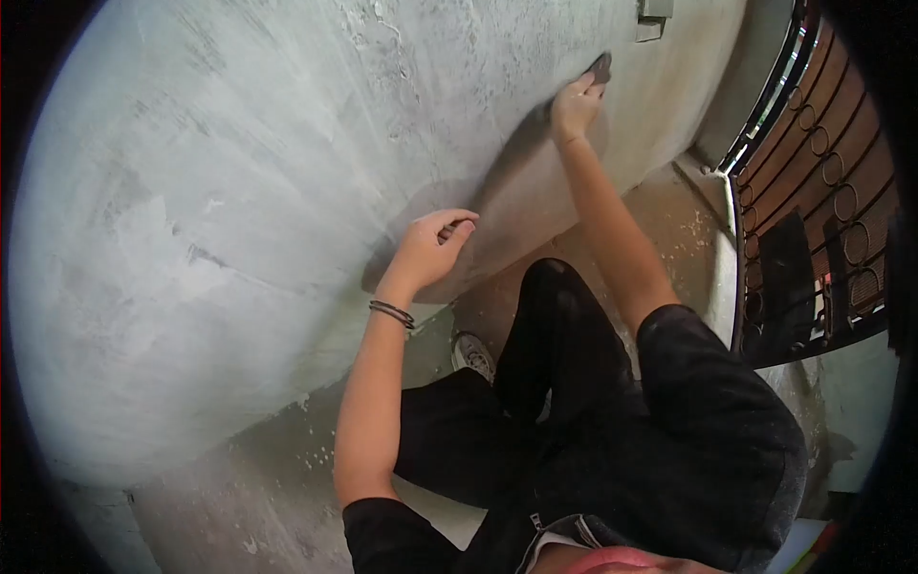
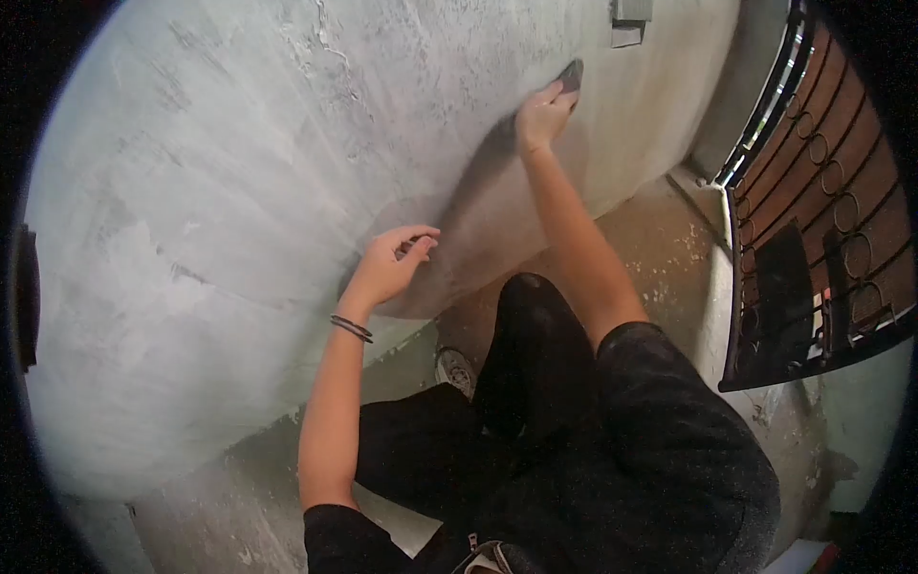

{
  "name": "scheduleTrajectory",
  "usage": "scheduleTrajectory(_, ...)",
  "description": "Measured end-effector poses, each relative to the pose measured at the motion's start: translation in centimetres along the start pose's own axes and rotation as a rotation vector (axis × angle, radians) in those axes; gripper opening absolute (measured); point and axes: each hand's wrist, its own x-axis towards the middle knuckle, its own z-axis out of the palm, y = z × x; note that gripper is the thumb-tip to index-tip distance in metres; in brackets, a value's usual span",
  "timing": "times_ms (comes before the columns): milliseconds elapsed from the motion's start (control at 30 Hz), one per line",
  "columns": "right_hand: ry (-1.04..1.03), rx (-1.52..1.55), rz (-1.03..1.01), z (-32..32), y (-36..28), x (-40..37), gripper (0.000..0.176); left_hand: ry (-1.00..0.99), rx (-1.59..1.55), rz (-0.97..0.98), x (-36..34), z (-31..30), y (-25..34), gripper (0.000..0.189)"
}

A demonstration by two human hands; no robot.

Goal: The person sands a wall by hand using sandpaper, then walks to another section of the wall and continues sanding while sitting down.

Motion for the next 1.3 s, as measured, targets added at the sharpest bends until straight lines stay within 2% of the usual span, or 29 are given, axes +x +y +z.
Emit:
scheduleTrajectory(33,0.23,0.067,0.205,1.6,-0.7,-1.1,0.025,0.032,-0.001,-0.018,0.1,-0.2,-0.3,0.026)
scheduleTrajectory(100,-0.061,0.082,-0.407,0.2,-7.8,-9.8,0.028,0.067,0.004,-0.043,0.5,-0.3,-1.0,0.025)
scheduleTrajectory(133,-0.061,0.088,-0.401,-1.4,-7.7,-13.2,0.028,0.228,0.054,0.016,1.0,-0.1,-1.7,0.023)
scheduleTrajectory(167,-0.458,0.107,-0.342,-2.6,-6.4,-16.9,0.031,0.387,0.103,0.072,1.0,0.0,-2.2,0.021)
scheduleTrajectory(200,-0.717,0.203,-0.145,-3.1,-5.1,-18.6,0.033,0.388,0.113,0.059,0.6,0.0,-2.3,0.021)
scheduleTrajectory(233,-0.939,0.249,0.082,-3.7,-3.9,-20.4,0.036,0.356,0.098,0.065,0.4,0.0,-2.1,0.019)
scheduleTrajectory(267,-1.01,0.355,0.443,-5.0,-2.8,-20.4,0.038,0.326,0.078,0.066,0.1,0.0,-1.9,0.017)
scheduleTrajectory(300,-1.027,0.36,0.457,-6.1,-2.9,-20.4,0.038,0.313,-0.002,0.037,-0.3,0.1,-1.4,0.018)
scheduleTrajectory(367,-0.946,0.677,0.754,-7.6,-4.5,-18.7,0.039,0.316,0.026,0.053,-0.9,-0.2,-0.6,0.025)
scheduleTrajectory(400,-0.952,0.678,0.749,-8.1,-5.4,-17.9,0.039,0.308,0.052,0.085,-0.8,-0.3,-0.3,0.034)
scheduleTrajectory(433,-0.961,0.68,0.758,-9.0,-6.5,-17.2,0.038,0.311,0.051,0.088,-0.6,-0.1,-0.2,0.034)
scheduleTrajectory(500,-0.964,0.679,0.769,-10.5,-8.3,-16.3,0.037,0.272,-0.244,-0.007,-0.5,0.4,-0.2,0.051)
scheduleTrajectory(533,-0.972,0.642,0.773,-11.1,-9.0,-15.8,0.036,0.27,-0.246,-0.006,-0.4,0.6,-0.4,0.051)
scheduleTrajectory(600,-0.975,0.603,0.778,-11.7,-9.1,-15.9,0.036,0.092,-0.365,-0.037,0.1,0.9,-0.3,0.056)
scheduleTrajectory(733,-0.91,0.513,0.737,-12.4,-9.0,-16.2,0.035,0.091,-0.397,-0.022,0.2,1.0,0.6,0.051)
scheduleTrajectory(800,-0.9,0.473,0.75,-12.8,-9.7,-16.6,0.037,0.1,-0.207,-0.023,-0.2,0.7,1.1,0.046)
scheduleTrajectory(867,-0.861,0.452,0.624,-13.1,-10.5,-17.6,0.044,0.148,-0.149,0.002,-0.3,0.5,1.2,0.043)
scheduleTrajectory(900,-0.863,0.451,0.627,-13.2,-10.8,-17.5,0.044,0.188,-0.094,0.028,-0.4,0.6,1.3,0.041)
scheduleTrajectory(1033,-0.835,0.439,0.656,-13.5,-11.4,-17.0,0.053,0.216,-0.151,0.033,-0.4,1.0,1.3,0.04)
scheduleTrajectory(1100,-0.831,0.403,0.669,-13.4,-11.2,-16.8,0.055,0.155,-0.301,-0.017,-0.4,0.9,1.2,0.042)
scheduleTrajectory(1133,-0.758,0.396,0.592,-13.3,-10.9,-16.9,0.054,0.153,-0.302,-0.015,-0.4,0.6,1.4,0.042)
scheduleTrajectory(1200,-0.687,0.386,0.517,-13.5,-10.4,-17.2,0.053,-0.114,-0.344,-0.275,-0.6,-0.1,2.0,0.045)
scheduleTrajectory(1233,-0.66,0.352,0.526,-13.8,-10.2,-17.3,0.049,-0.115,-0.344,-0.276,-0.5,0.2,1.6,0.045)
scheduleTrajectory(1300,-0.633,0.317,0.538,-14.0,-10.1,-17.6,0.044,-0.16,-0.424,-0.108,-0.6,0.8,1.1,0.049)
